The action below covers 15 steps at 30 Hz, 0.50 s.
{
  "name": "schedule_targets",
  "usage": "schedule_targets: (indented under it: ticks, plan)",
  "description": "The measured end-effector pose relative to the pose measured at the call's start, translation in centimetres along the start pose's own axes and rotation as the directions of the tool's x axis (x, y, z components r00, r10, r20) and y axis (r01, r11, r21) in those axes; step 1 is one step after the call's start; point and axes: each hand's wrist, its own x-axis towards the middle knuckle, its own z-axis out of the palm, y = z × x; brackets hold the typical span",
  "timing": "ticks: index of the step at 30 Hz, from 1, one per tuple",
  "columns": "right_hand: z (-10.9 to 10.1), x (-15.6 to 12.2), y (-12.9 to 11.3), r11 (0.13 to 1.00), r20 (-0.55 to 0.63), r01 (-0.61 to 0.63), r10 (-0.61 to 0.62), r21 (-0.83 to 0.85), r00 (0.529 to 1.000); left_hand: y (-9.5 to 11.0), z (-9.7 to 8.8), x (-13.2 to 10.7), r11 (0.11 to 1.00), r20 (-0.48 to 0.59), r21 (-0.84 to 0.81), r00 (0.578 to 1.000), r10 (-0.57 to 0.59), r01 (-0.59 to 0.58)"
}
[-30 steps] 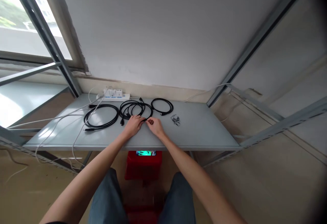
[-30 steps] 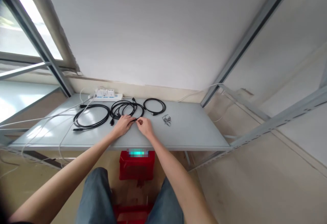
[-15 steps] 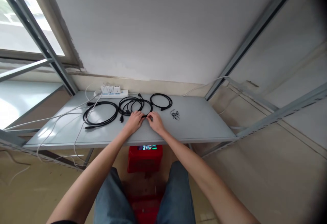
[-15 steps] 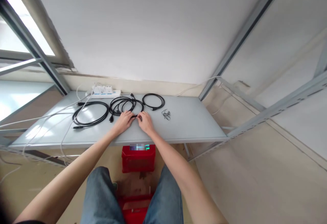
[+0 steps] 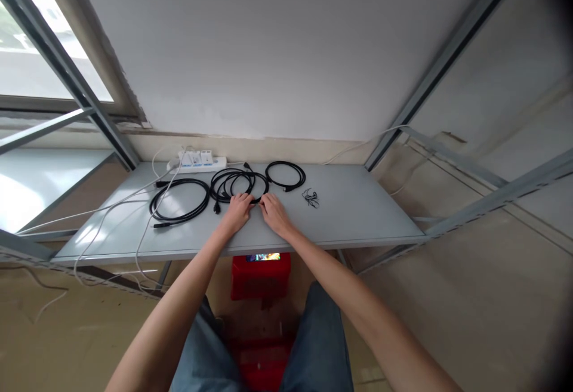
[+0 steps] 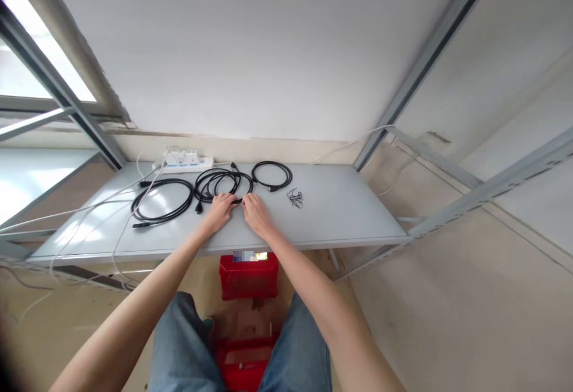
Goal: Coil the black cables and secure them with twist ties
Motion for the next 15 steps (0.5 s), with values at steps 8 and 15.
schedule_targets:
  ticks: [8,15]
  plan:
    - [-0.1,-0.2,-0.6,0.997,0.076,-0.033,0.037,-0.064,0.996,0.2,-0.4,-0.3,1.0,-0.013,-0.009,1.0,0.026,-0.026]
    - [-1.1,-0.6,-2.0,0.969,0.143,-0.009,0.046,-0.247,0.989,0.6,-0.9,-0.5,0.999,0.002,0.038,0.999,0.037,-0.037]
